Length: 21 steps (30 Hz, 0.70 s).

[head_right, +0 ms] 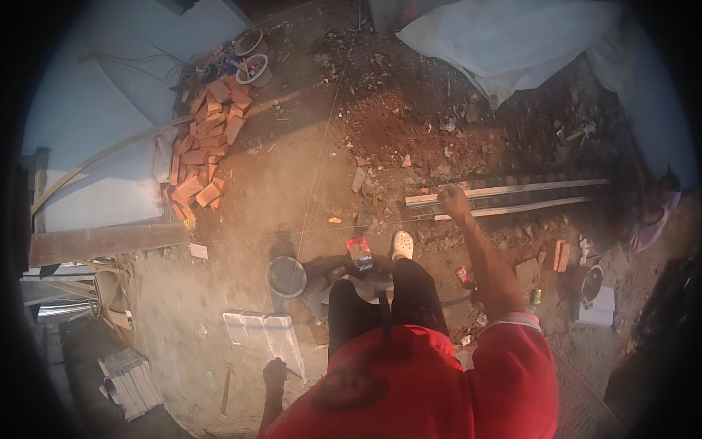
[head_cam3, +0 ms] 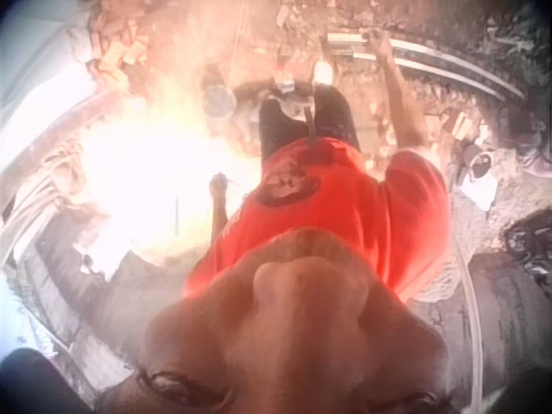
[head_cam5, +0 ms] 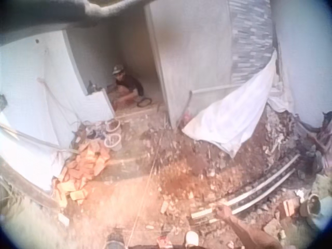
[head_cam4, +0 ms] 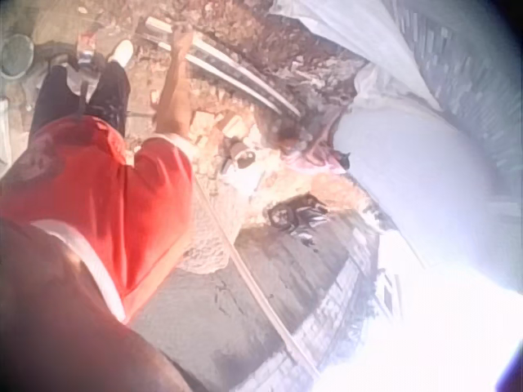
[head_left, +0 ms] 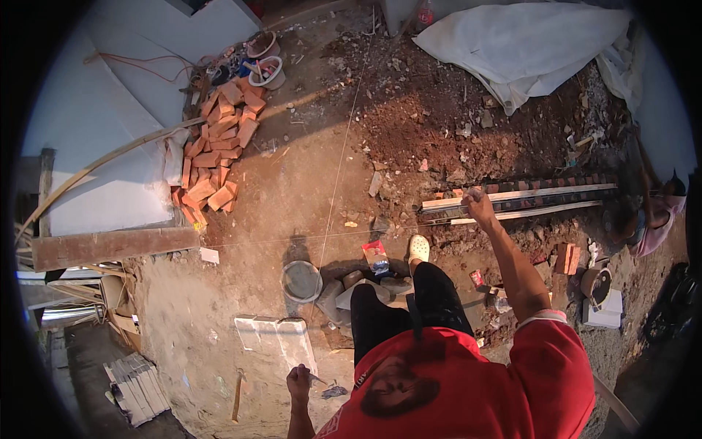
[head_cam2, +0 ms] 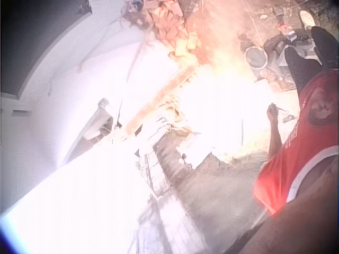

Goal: The person uses a hammer to break up soil and debris on a construction site, then measures and arranges tiles on the ground. They handle a string line and tiles while another person works nearby.

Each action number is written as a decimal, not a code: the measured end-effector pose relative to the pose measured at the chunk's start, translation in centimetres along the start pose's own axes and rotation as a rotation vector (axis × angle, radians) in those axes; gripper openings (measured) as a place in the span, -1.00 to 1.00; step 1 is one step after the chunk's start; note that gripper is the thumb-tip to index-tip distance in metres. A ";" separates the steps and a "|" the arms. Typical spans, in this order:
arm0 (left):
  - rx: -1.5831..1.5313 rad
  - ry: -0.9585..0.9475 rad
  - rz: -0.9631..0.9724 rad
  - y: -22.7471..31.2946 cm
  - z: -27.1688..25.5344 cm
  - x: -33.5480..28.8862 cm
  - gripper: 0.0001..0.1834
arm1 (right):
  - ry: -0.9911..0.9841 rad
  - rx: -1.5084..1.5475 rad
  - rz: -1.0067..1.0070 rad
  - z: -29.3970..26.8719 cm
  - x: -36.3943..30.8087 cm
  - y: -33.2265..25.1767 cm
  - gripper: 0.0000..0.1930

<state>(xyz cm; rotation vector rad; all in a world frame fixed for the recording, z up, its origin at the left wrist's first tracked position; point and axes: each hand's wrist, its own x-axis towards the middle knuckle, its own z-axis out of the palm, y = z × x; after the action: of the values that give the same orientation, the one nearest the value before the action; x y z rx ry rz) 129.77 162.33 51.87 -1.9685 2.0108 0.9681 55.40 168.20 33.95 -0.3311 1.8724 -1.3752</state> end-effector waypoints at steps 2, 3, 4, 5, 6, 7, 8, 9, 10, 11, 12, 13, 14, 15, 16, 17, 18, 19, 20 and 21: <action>-0.181 0.110 0.035 -2.7 -0.9 1.0 -0.66 | -0.118 -0.029 -0.145 -0.9 8.1 -3.6 -0.71; -0.265 0.165 0.030 -3.9 -1.7 1.7 -0.62 | -0.051 -0.021 -0.097 -0.6 11.6 -5.4 -0.77; -0.259 0.219 -0.044 -3.3 -2.5 1.8 -0.62 | -0.065 0.014 -0.069 0.1 14.9 -7.9 -0.78; -0.255 0.272 -0.119 -2.7 -3.4 1.9 -0.62 | -0.079 0.052 -0.036 1.1 17.8 -10.4 -0.80; -0.257 0.323 -0.196 -2.0 -4.3 2.0 -0.62 | -0.093 0.092 0.001 2.2 20.4 -12.6 -0.81; -0.133 0.339 -0.211 -1.9 -5.8 1.7 -0.61 | -0.077 0.130 0.031 3.3 22.8 -14.4 -0.81; -0.143 0.354 -0.247 -1.3 -6.9 1.8 -0.61 | -0.054 0.166 0.057 4.2 25.5 -16.2 -0.81; -0.154 0.371 -0.285 -0.6 -7.9 1.8 -0.60 | -0.030 0.203 0.078 5.1 28.3 -18.0 -0.81; -0.296 0.393 -0.350 0.4 -9.0 1.0 -0.61 | 0.019 0.213 0.082 6.2 30.9 -19.9 -0.81; -0.321 0.372 -0.417 2.3 -9.9 2.0 -0.61 | 0.069 0.222 0.093 7.3 33.4 -21.6 -0.80; -0.303 0.324 -0.478 4.3 -10.3 4.2 -0.61 | 0.126 0.232 0.104 8.0 36.2 -22.6 -0.80; -0.280 0.267 -0.533 6.6 -10.4 7.3 -0.61 | 0.132 0.250 0.049 7.7 40.1 -22.8 -0.82; -0.269 0.227 -0.589 9.3 -10.2 10.1 -0.61 | 0.156 0.269 0.063 8.2 43.6 -23.4 -0.81; -0.250 0.200 -0.631 12.1 -10.2 13.1 -0.61 | 0.175 0.291 0.078 9.1 47.2 -24.5 -0.79; -0.229 0.173 -0.651 15.1 -10.4 16.5 -0.61 | 0.200 0.314 0.096 9.9 51.2 -25.0 -0.77; -0.215 0.126 -0.641 18.6 -10.3 22.1 -0.61 | 0.167 0.421 0.021 7.6 57.0 -23.6 -0.71; -0.207 0.077 -0.622 22.0 -10.1 27.8 -0.61 | 0.129 0.523 -0.054 4.9 62.7 -22.5 -0.64; -0.188 0.054 -0.626 25.4 -10.3 31.8 -0.61 | 0.174 0.531 -0.039 4.8 67.0 -22.1 -0.58; -0.163 0.049 -0.643 28.6 -11.0 34.5 -0.61 | 0.247 0.467 -0.005 6.5 70.6 -22.5 -0.52; -0.148 0.044 -0.650 31.5 -11.4 37.5 -0.61 | 0.323 0.399 0.033 7.8 74.0 -23.3 -0.44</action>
<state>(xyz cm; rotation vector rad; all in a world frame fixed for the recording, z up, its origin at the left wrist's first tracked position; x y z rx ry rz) 99.36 122.30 50.83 -2.4871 1.1810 0.9197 6.38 108.75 22.15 0.1303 1.7830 -1.8193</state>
